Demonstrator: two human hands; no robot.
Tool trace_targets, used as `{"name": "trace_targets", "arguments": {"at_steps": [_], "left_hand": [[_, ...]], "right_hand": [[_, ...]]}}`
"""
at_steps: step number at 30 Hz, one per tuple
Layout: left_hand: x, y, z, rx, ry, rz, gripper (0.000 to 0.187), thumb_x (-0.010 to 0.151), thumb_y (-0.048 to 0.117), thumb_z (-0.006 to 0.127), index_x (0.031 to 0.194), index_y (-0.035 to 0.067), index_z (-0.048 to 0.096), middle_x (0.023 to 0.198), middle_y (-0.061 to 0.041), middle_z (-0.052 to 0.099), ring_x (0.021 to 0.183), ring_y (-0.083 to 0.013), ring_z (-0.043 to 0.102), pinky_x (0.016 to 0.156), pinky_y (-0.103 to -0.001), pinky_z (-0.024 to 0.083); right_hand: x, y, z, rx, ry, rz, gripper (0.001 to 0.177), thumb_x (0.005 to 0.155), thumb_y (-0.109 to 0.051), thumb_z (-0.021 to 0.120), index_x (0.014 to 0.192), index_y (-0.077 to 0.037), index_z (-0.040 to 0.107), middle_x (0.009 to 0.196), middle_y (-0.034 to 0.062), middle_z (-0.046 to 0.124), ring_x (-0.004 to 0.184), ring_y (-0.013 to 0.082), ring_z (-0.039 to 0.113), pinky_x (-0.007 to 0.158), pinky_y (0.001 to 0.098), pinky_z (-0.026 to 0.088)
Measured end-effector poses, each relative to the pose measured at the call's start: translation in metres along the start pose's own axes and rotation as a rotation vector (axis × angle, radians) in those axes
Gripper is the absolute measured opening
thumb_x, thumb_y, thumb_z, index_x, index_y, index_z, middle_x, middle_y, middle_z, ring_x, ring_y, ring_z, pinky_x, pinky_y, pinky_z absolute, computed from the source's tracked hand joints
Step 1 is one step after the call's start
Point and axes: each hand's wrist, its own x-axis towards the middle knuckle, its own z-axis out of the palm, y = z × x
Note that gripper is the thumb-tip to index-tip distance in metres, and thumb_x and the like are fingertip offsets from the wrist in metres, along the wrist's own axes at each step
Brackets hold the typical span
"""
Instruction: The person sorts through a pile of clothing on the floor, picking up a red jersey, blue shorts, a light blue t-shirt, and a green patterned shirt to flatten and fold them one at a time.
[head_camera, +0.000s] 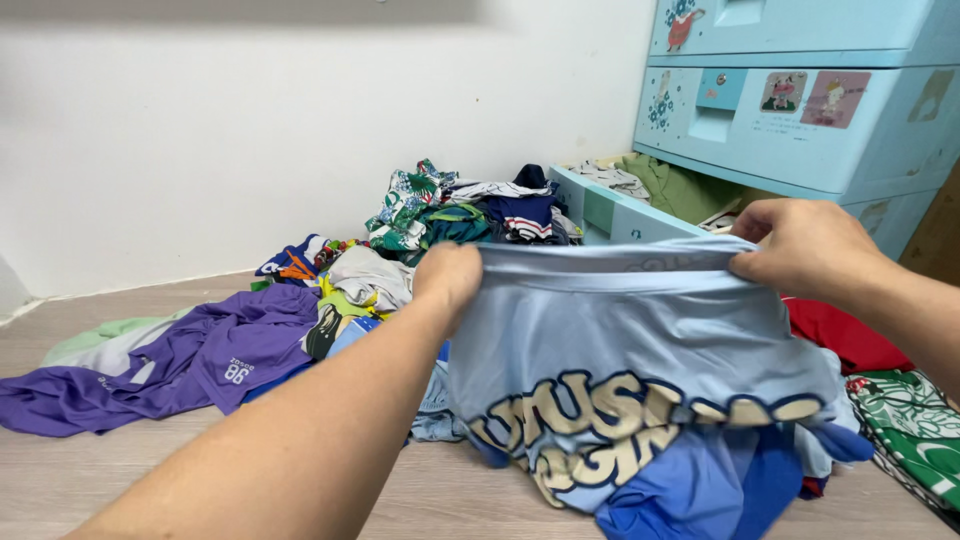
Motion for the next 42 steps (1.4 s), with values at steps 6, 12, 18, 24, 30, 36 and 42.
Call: {"name": "trace_targets", "arguments": {"at_steps": [6,12,18,24,30,36,42], "left_hand": [[-0.006,0.104,-0.039,-0.509,-0.1,0.058,0.053,0.086,0.032,0.055,0.118,-0.008,0.066,0.122,-0.025,0.07,0.111,-0.0341,0.069,0.095,-0.045,0.052],[-0.028,0.136,-0.078,-0.217,-0.326,0.314,0.064,0.067,0.053,0.078,0.11,0.005,0.077,0.113,-0.024,0.074,0.108,-0.0373,0.073,0.096,-0.044,0.055],[-0.04,0.128,-0.091,0.001,-0.368,0.444,0.061,0.058,0.042,0.09,0.107,0.009,0.075,0.1,-0.02,0.079,0.096,-0.033,0.078,0.092,-0.039,0.059],[-0.053,0.122,-0.088,0.14,-0.24,0.458,0.034,0.072,0.025,0.084,0.104,0.011,0.078,0.1,-0.01,0.081,0.095,-0.0244,0.078,0.094,-0.032,0.055],[-0.067,0.134,-0.093,0.23,-0.116,0.457,0.027,0.084,0.039,0.077,0.095,0.014,0.076,0.098,-0.01,0.077,0.094,-0.0228,0.074,0.09,-0.034,0.055],[-0.049,0.129,-0.101,0.342,-0.035,0.485,0.031,0.09,0.043,0.07,0.091,0.012,0.074,0.094,-0.009,0.077,0.091,-0.0221,0.072,0.088,-0.035,0.054],[-0.033,0.12,-0.104,0.289,0.014,0.375,0.039,0.093,0.049,0.067,0.098,0.01,0.072,0.098,-0.013,0.074,0.095,-0.0272,0.071,0.091,-0.039,0.054]], "right_hand": [[0.049,0.025,-0.024,0.733,0.076,0.138,0.031,0.097,-0.024,0.061,0.107,0.001,0.075,0.096,0.0161,0.069,0.084,0.0283,0.062,0.078,0.0451,0.05],[0.029,0.005,-0.068,1.212,-0.022,0.333,0.027,0.096,-0.02,0.052,0.113,-0.004,0.064,0.099,0.0061,0.072,0.094,0.0178,0.068,0.086,0.036,0.054],[0.01,0.007,-0.077,0.809,-0.091,0.239,0.02,0.099,-0.009,0.057,0.113,0.001,0.068,0.109,0.0249,0.065,0.093,0.0332,0.063,0.087,0.0526,0.053],[0.02,0.031,-0.072,1.045,-0.12,-0.04,0.02,0.082,0.012,0.055,0.091,-0.006,0.058,0.117,0.0101,0.072,0.105,0.0201,0.069,0.097,0.0396,0.056],[0.015,0.015,-0.071,0.563,-0.411,0.033,0.039,0.085,0.014,0.048,0.095,-0.01,0.077,0.116,0.0157,0.078,0.102,0.0219,0.069,0.105,0.0364,0.05],[-0.004,0.015,-0.062,0.449,-0.534,0.058,0.026,0.095,0.003,0.056,0.102,-0.001,0.081,0.126,-0.0016,0.078,0.111,0.0117,0.07,0.107,0.0343,0.05],[-0.013,0.025,-0.074,0.902,-0.544,0.138,0.042,0.09,-0.019,0.048,0.119,0.002,0.07,0.112,0.0244,0.074,0.105,0.0361,0.072,0.094,0.053,0.056]]}}
